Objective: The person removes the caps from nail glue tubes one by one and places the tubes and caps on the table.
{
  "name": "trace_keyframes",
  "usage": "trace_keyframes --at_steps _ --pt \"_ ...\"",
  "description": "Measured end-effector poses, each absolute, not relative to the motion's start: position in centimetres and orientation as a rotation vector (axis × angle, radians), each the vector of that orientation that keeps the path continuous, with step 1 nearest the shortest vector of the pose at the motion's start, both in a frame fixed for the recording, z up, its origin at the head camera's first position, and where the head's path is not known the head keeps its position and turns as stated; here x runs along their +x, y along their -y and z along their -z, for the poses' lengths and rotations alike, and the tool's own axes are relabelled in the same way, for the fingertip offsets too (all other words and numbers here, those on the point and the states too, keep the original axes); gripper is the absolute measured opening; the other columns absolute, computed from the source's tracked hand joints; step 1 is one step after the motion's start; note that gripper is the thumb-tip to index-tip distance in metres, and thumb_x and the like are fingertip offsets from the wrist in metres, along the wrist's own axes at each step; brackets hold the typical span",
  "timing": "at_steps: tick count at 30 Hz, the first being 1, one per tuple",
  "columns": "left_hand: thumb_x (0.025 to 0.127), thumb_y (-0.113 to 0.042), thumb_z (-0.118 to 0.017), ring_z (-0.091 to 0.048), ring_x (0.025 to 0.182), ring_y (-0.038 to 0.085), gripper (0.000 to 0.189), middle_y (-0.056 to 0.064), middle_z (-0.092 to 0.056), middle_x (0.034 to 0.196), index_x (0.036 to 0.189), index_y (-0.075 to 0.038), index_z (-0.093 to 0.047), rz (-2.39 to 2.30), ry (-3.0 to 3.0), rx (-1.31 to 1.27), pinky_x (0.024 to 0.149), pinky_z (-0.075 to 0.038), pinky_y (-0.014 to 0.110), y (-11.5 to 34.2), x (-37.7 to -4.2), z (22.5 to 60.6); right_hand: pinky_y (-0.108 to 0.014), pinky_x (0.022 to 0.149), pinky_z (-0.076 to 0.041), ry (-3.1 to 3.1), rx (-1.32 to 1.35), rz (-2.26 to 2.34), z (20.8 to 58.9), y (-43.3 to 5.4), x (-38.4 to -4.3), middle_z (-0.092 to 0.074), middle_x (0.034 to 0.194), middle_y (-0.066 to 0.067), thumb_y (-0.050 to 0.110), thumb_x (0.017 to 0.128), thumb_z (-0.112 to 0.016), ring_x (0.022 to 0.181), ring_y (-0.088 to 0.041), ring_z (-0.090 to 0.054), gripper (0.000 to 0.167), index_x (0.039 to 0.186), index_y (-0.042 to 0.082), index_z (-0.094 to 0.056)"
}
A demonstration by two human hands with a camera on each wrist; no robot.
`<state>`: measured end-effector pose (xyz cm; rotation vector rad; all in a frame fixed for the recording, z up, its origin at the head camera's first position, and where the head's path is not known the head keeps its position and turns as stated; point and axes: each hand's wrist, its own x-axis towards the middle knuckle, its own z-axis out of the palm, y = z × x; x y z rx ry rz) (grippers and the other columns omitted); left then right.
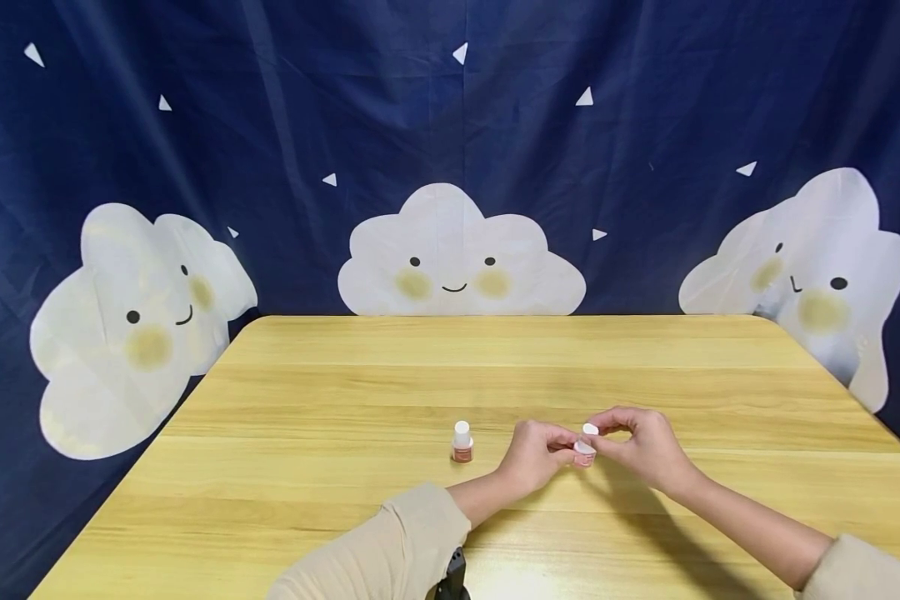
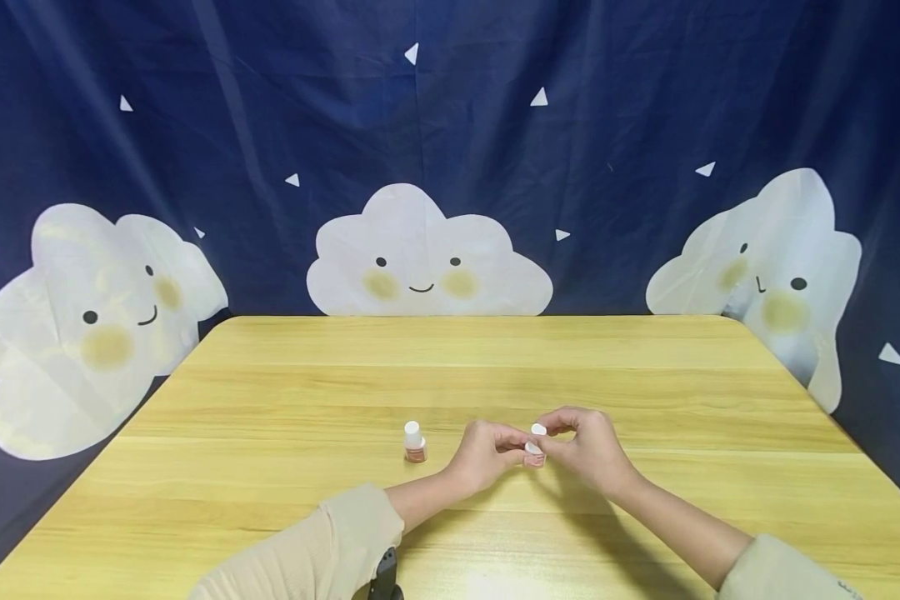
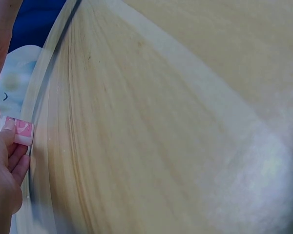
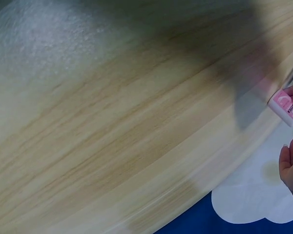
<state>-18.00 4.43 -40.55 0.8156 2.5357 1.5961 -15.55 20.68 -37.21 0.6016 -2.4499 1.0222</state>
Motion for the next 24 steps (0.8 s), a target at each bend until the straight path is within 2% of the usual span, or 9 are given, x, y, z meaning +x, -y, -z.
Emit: trace_keyframes --at_steps 18,24 --pt "0.076 -0.012 -0.073 -0.069 0.073 0.004 0.021 0.011 -0.072 0.090 0.093 0.000 -0.072 -1.607 -2.530 0.828 0.062 -0.050 0.005 -4.42 -18.06 40.68 -0.028 0.059 -0.056 2.498 0.647 -1.084 36.90 -20.73 -15.53 -0.071 0.080 -0.009 -0.006 0.072 -0.073 0.075 0.007 -0.059 0.011 0.081 0.000 -0.071" --pt "0.076 -0.012 -0.073 -0.068 0.071 0.004 0.021 0.010 -0.072 0.091 0.094 -0.001 -0.072 -1.565 -2.570 0.842 0.062 -0.050 0.005 -4.38 -18.05 40.69 -0.027 0.059 -0.056 2.497 0.558 -1.062 37.12 -20.71 -15.54 -0.071 0.076 -0.007 -0.003 0.068 -0.077 0.071 0.007 -0.057 0.013 0.077 0.003 -0.070"
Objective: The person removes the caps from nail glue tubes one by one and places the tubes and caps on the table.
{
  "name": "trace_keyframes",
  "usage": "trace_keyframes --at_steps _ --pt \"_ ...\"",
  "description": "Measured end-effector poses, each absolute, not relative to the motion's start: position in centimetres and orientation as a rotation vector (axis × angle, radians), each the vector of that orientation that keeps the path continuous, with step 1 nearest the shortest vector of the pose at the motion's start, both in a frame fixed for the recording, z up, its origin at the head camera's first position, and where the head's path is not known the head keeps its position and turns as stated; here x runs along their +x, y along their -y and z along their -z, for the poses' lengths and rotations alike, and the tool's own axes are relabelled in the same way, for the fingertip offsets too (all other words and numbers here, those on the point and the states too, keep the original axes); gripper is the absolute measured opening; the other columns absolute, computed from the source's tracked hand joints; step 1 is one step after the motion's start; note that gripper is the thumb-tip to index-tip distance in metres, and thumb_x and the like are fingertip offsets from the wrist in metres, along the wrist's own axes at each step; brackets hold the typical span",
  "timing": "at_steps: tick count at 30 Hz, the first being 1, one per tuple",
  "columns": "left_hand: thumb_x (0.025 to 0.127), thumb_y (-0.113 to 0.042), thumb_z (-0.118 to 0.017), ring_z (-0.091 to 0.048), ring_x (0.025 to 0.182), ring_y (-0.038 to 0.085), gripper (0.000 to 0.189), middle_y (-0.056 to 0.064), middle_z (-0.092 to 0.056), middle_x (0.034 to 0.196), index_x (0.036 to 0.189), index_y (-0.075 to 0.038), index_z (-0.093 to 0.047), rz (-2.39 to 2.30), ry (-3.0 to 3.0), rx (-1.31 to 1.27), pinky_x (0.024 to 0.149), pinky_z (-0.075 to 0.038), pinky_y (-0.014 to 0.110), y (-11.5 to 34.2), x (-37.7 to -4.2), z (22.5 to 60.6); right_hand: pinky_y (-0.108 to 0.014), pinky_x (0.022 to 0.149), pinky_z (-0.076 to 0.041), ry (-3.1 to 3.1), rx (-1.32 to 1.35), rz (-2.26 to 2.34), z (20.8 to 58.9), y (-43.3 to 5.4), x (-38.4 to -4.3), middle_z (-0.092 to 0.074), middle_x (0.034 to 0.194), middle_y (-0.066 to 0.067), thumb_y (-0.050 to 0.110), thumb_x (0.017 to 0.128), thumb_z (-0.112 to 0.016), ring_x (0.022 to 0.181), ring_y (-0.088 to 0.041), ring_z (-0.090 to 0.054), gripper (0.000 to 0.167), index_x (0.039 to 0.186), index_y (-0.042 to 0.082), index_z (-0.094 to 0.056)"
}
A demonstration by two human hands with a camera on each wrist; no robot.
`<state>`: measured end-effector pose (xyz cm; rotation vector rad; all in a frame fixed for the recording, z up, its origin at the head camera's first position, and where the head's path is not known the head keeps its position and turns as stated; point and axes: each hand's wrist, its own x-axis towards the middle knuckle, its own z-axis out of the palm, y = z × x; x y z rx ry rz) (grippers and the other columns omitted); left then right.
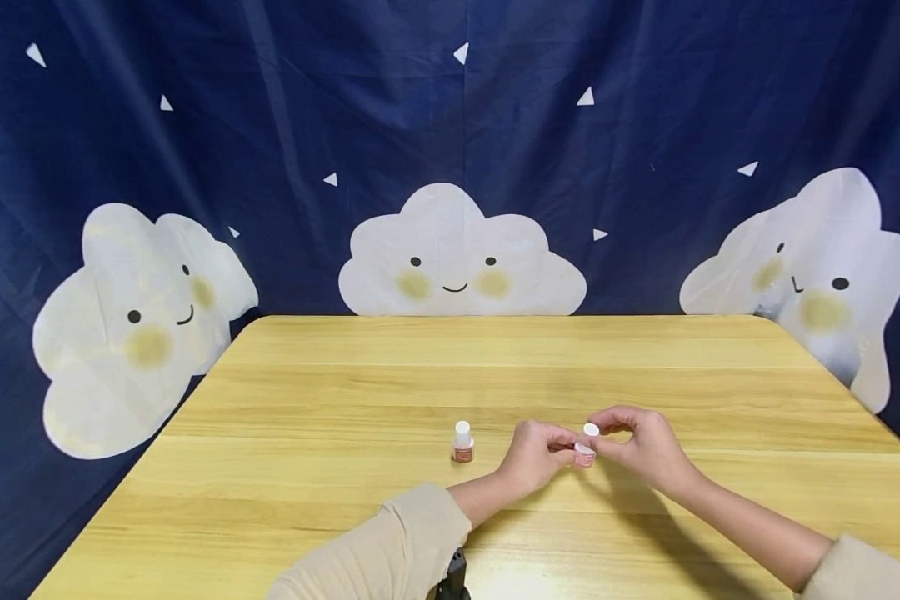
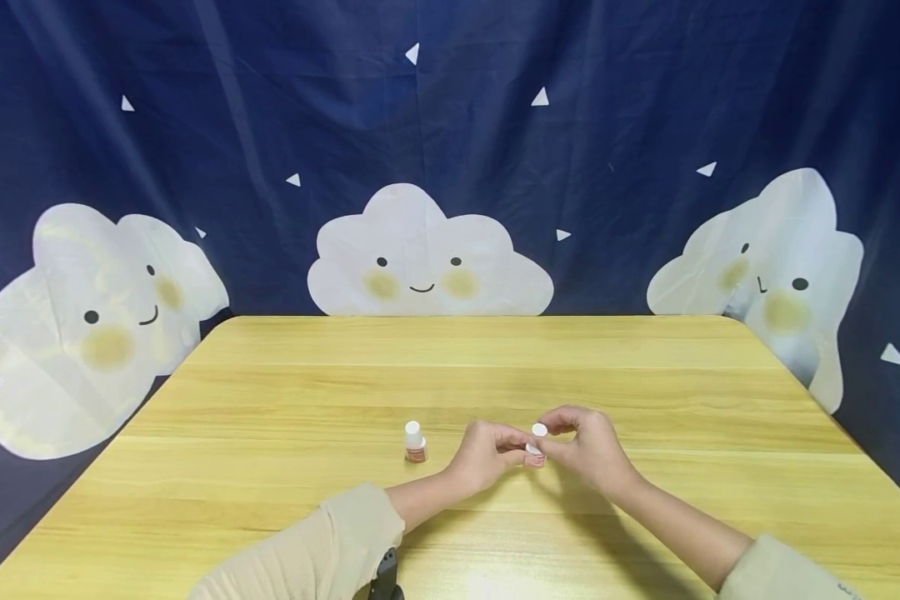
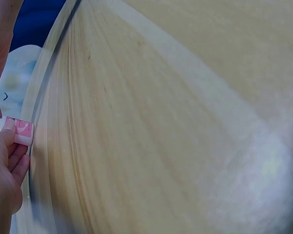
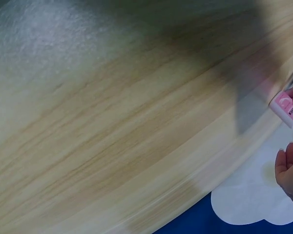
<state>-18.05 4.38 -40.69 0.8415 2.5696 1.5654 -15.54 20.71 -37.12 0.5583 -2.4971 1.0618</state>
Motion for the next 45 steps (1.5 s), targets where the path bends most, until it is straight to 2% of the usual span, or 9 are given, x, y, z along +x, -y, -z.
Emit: trace_keyframes --at_steps 10,27,35,41,45 --pt "0.076 -0.013 -0.073 -0.068 0.073 0.002 0.020 0.009 -0.073 0.091 0.094 -0.002 -0.073 -1.607 -2.535 0.875 0.063 -0.050 0.005 -4.49 -18.04 40.66 -0.025 0.056 -0.054 2.498 0.518 -1.031 37.14 -20.72 -15.45 -0.070 0.072 -0.003 -0.003 0.066 -0.078 0.068 0.008 -0.056 0.015 0.071 0.008 -0.069" --pt "0.077 -0.011 -0.072 -0.069 0.076 0.005 0.020 0.010 -0.072 0.091 0.094 -0.001 -0.072 -1.617 -2.513 0.838 0.065 -0.050 0.005 -4.43 -17.98 40.57 -0.026 0.057 -0.055 2.487 0.585 -1.011 37.18 -20.80 -15.50 -0.071 0.074 -0.003 -0.004 0.067 -0.077 0.070 0.007 -0.058 0.015 0.073 0.008 -0.070" --pt "0.076 -0.011 -0.073 -0.069 0.075 0.005 0.022 0.011 -0.072 0.092 0.094 -0.001 -0.072 -1.604 -2.522 0.802 0.064 -0.050 0.005 -4.42 -17.95 40.55 -0.028 0.059 -0.056 2.495 0.638 -1.027 37.09 -20.76 -15.42 -0.071 0.077 -0.004 -0.003 0.070 -0.075 0.072 0.006 -0.059 0.013 0.077 0.006 -0.071" --pt "0.076 -0.009 -0.072 -0.070 0.077 0.008 0.021 0.013 -0.072 0.093 0.095 0.001 -0.071 -1.619 -2.507 0.798 0.065 -0.051 0.006 -4.38 -17.93 40.53 -0.027 0.060 -0.056 2.517 0.617 -1.036 37.18 -20.71 -15.47 -0.071 0.080 -0.006 -0.002 0.072 -0.074 0.073 0.006 -0.058 0.011 0.079 0.006 -0.071" --pt "0.077 -0.011 -0.072 -0.069 0.078 0.006 0.020 0.011 -0.072 0.092 0.094 0.000 -0.072 -1.613 -2.520 0.815 0.065 -0.050 0.006 -4.36 -17.98 40.58 -0.027 0.060 -0.055 2.525 0.598 -1.038 37.22 -20.70 -15.50 -0.071 0.080 -0.006 -0.002 0.072 -0.074 0.073 0.005 -0.059 0.011 0.080 0.005 -0.071"
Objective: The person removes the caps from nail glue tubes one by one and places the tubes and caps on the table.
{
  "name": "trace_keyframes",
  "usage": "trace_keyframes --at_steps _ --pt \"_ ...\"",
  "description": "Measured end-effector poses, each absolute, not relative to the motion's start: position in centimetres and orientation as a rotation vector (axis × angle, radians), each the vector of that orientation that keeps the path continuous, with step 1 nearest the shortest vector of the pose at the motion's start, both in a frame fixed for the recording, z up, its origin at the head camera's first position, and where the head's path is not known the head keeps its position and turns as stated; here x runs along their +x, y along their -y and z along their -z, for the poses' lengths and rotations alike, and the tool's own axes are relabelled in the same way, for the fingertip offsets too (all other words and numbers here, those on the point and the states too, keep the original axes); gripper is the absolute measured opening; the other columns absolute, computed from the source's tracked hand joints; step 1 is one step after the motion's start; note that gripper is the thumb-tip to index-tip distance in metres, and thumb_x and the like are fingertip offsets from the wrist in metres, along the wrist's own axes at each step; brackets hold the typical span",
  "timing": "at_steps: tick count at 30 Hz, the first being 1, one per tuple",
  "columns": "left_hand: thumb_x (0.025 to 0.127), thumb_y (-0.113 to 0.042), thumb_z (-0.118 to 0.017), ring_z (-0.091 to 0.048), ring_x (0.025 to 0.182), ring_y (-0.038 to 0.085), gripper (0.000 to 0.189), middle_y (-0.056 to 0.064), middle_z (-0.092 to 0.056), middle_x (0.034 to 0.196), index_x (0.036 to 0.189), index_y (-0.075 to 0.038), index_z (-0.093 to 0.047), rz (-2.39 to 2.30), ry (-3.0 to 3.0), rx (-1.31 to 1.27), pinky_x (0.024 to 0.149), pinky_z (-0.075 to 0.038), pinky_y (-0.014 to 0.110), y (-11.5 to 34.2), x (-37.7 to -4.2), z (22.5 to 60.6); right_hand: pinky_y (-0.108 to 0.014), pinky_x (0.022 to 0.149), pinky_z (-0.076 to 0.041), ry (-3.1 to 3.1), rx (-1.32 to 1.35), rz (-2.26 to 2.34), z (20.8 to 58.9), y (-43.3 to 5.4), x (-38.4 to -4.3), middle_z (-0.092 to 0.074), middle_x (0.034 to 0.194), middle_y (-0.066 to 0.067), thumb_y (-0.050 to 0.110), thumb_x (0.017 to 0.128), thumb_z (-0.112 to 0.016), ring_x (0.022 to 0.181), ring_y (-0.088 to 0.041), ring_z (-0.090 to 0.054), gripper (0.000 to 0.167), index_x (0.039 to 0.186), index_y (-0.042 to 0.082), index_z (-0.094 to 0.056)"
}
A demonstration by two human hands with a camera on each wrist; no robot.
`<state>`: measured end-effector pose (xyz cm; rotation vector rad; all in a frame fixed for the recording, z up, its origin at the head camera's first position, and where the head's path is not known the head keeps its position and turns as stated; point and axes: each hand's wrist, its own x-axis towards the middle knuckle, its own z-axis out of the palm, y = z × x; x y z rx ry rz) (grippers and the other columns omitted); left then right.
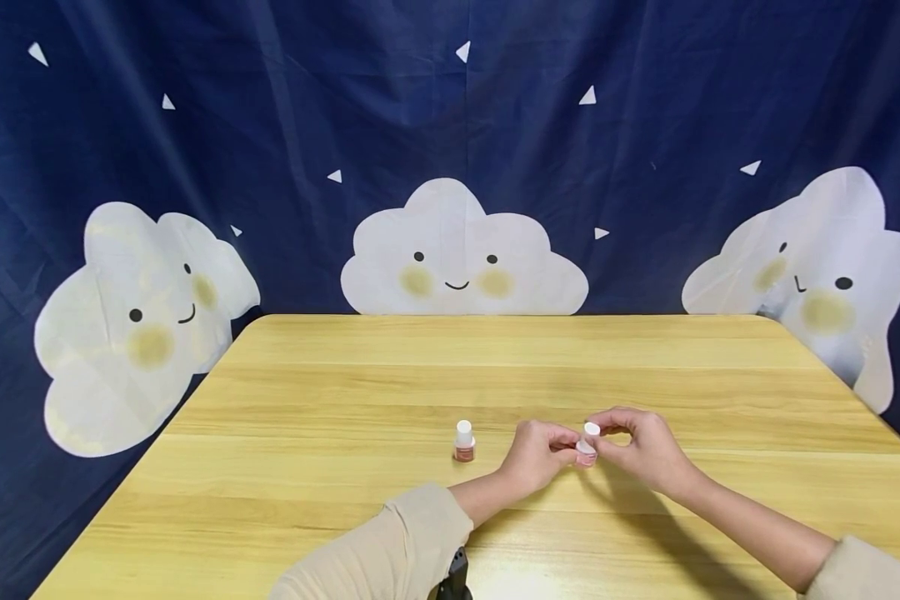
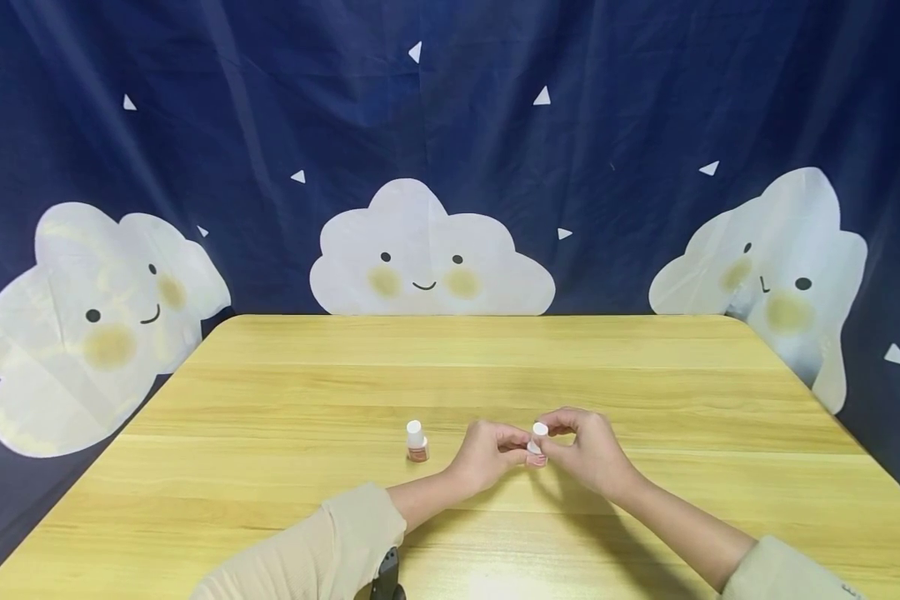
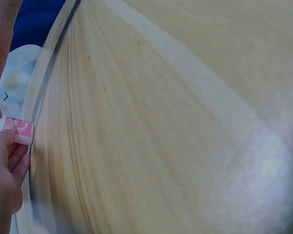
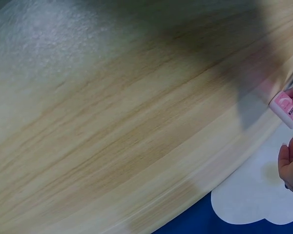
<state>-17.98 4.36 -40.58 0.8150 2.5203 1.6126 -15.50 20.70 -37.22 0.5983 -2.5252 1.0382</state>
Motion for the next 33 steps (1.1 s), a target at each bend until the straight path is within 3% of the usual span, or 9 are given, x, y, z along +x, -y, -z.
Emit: trace_keyframes --at_steps 16,33 --pt "0.077 -0.011 -0.072 -0.068 0.074 0.002 0.019 0.008 -0.073 0.091 0.094 -0.003 -0.073 -1.604 -2.538 0.876 0.064 -0.050 0.005 -4.40 -18.12 40.80 -0.024 0.058 -0.054 2.461 0.534 -1.045 37.72 -20.53 -15.75 -0.070 0.069 -0.004 -0.004 0.065 -0.078 0.065 0.009 -0.055 0.016 0.074 0.004 -0.068" --pt "0.076 -0.011 -0.073 -0.068 0.074 0.002 0.020 0.009 -0.073 0.092 0.095 -0.003 -0.072 -1.604 -2.528 0.834 0.064 -0.050 0.005 -4.43 -18.08 40.75 -0.024 0.057 -0.054 2.490 0.581 -1.041 37.31 -20.60 -15.73 -0.071 0.073 -0.006 -0.003 0.068 -0.077 0.067 0.007 -0.056 0.012 0.074 0.005 -0.070"
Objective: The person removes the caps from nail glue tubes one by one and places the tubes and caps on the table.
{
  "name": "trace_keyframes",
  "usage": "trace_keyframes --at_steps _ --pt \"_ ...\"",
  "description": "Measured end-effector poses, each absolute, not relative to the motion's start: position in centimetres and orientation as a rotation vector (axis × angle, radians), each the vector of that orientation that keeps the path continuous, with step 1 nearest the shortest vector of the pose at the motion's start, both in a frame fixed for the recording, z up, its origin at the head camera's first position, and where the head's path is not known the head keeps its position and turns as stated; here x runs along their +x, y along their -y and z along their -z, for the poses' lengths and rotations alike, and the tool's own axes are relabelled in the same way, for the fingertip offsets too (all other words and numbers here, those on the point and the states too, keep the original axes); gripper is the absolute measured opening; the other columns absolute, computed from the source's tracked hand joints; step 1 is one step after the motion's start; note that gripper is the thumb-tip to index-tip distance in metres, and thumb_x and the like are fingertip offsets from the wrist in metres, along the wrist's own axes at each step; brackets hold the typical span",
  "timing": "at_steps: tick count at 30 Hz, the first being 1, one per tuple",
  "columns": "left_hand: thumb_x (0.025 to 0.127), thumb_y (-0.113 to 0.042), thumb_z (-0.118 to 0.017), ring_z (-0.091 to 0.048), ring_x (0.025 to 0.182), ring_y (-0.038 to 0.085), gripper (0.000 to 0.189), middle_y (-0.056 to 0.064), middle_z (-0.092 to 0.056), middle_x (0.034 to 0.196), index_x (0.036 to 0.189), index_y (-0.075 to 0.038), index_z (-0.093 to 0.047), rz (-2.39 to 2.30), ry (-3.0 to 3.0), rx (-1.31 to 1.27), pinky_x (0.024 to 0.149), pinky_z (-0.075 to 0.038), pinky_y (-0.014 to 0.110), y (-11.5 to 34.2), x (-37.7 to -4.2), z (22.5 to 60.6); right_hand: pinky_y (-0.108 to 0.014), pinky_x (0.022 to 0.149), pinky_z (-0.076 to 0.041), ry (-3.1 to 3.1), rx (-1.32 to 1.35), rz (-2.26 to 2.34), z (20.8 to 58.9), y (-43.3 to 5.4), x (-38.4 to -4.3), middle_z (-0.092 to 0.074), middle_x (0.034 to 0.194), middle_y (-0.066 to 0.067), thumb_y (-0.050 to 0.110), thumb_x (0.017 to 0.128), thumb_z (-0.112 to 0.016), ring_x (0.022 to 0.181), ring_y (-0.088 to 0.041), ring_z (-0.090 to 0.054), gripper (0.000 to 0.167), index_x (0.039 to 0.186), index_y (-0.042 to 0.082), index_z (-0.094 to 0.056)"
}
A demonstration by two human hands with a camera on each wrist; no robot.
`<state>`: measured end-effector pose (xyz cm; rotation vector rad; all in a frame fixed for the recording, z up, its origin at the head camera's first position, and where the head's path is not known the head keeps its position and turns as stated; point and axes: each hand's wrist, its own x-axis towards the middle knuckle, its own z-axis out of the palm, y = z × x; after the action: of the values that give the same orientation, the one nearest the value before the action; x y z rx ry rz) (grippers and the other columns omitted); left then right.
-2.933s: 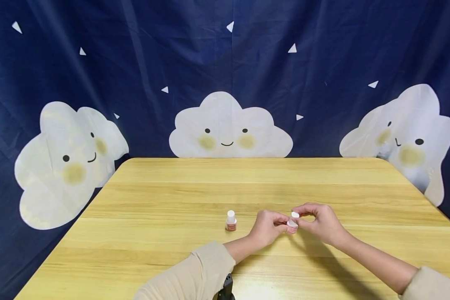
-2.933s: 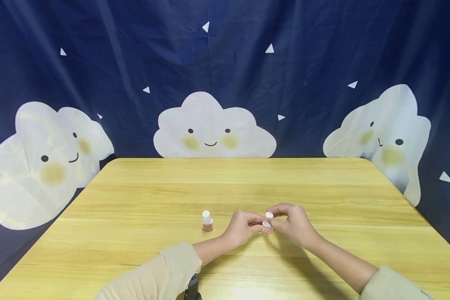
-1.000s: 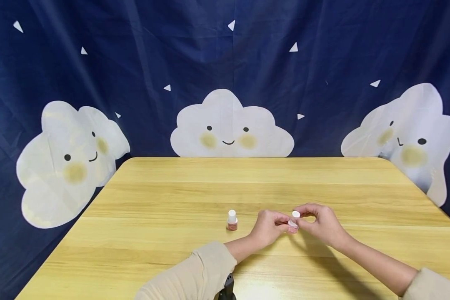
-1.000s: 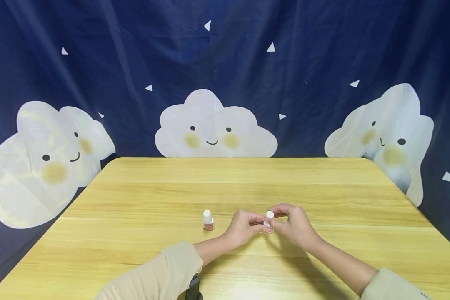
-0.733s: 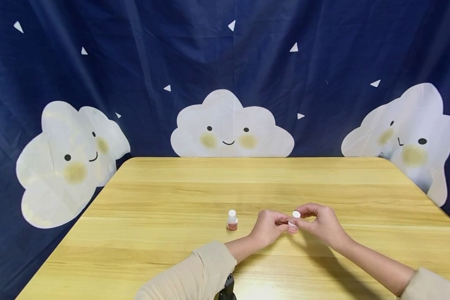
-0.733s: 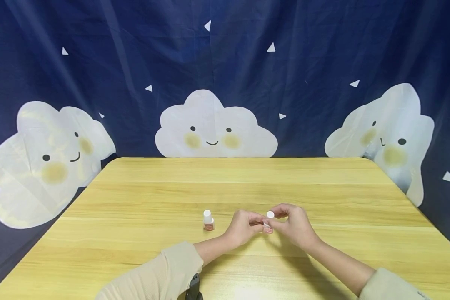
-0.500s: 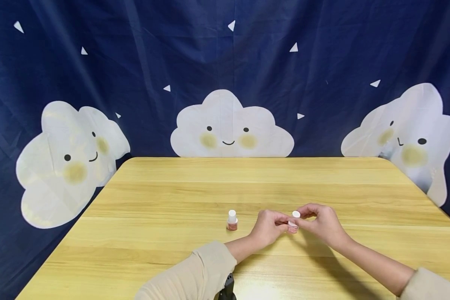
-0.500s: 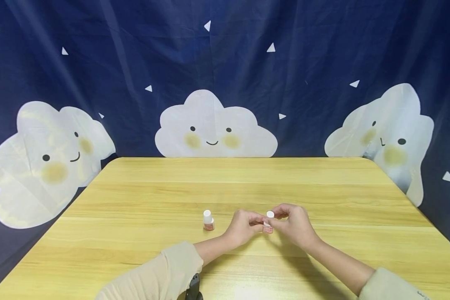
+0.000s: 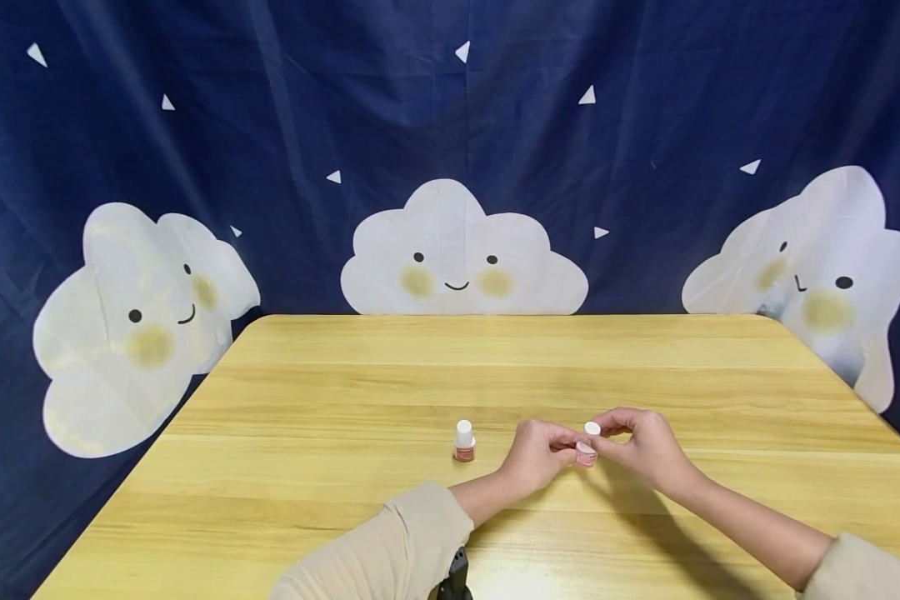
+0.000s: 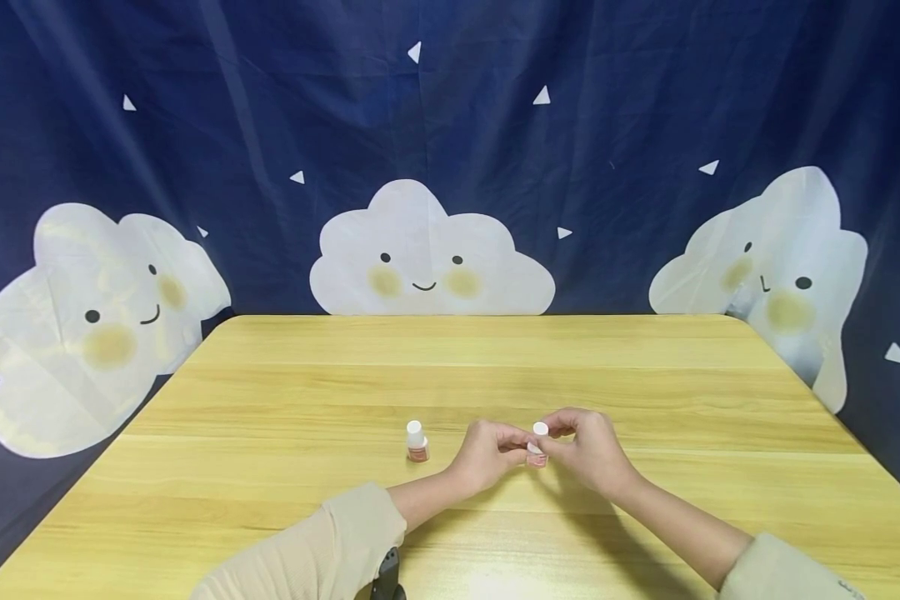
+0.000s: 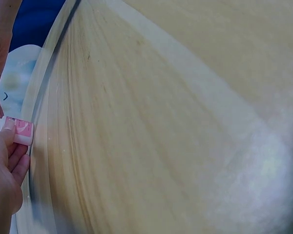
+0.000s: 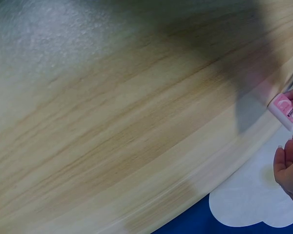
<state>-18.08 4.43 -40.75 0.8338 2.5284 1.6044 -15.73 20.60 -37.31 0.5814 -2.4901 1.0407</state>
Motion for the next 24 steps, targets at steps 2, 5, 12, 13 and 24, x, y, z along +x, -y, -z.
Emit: trace_keyframes --at_steps 2,5,12,13,24 --pt "0.076 -0.011 -0.073 -0.068 0.073 0.002 0.021 0.009 -0.073 0.092 0.095 -0.003 -0.072 -1.605 -2.527 0.822 0.064 -0.050 0.005 -4.45 -18.07 40.74 -0.024 0.058 -0.054 2.494 0.588 -1.037 37.27 -20.62 -15.72 -0.071 0.074 -0.006 -0.003 0.068 -0.077 0.067 0.007 -0.057 0.012 0.075 0.005 -0.070" --pt "0.076 -0.012 -0.073 -0.068 0.073 0.002 0.021 0.009 -0.073 0.092 0.095 -0.003 -0.072 -1.610 -2.518 0.812 0.064 -0.050 0.005 -4.46 -18.06 40.70 -0.023 0.058 -0.054 2.505 0.595 -1.044 37.25 -20.70 -15.69 -0.071 0.074 -0.006 -0.001 0.070 -0.077 0.068 0.006 -0.057 0.011 0.075 0.005 -0.070" --pt "0.076 -0.011 -0.073 -0.068 0.074 0.003 0.021 0.010 -0.073 0.092 0.095 -0.002 -0.072 -1.604 -2.522 0.811 0.064 -0.050 0.005 -4.43 -18.03 40.63 -0.024 0.059 -0.055 2.505 0.637 -1.042 37.24 -20.85 -15.81 -0.071 0.077 -0.007 -0.001 0.071 -0.076 0.071 0.006 -0.058 0.011 0.076 0.005 -0.070" --pt "0.076 -0.011 -0.073 -0.068 0.074 0.003 0.021 0.010 -0.072 0.092 0.095 -0.002 -0.072 -1.603 -2.523 0.812 0.064 -0.050 0.005 -4.44 -18.03 40.63 -0.024 0.059 -0.055 2.502 0.644 -1.041 37.23 -20.86 -15.82 -0.071 0.077 -0.007 -0.001 0.071 -0.076 0.071 0.006 -0.058 0.011 0.076 0.006 -0.070" --pt "0.076 -0.010 -0.073 -0.068 0.073 0.003 0.021 0.011 -0.072 0.092 0.094 -0.001 -0.072 -1.599 -2.537 0.821 0.063 -0.050 0.005 -4.48 -18.07 40.75 -0.023 0.058 -0.054 2.505 0.656 -1.038 37.27 -20.91 -15.87 -0.071 0.077 -0.006 -0.002 0.072 -0.075 0.072 0.007 -0.057 0.011 0.077 0.005 -0.070"
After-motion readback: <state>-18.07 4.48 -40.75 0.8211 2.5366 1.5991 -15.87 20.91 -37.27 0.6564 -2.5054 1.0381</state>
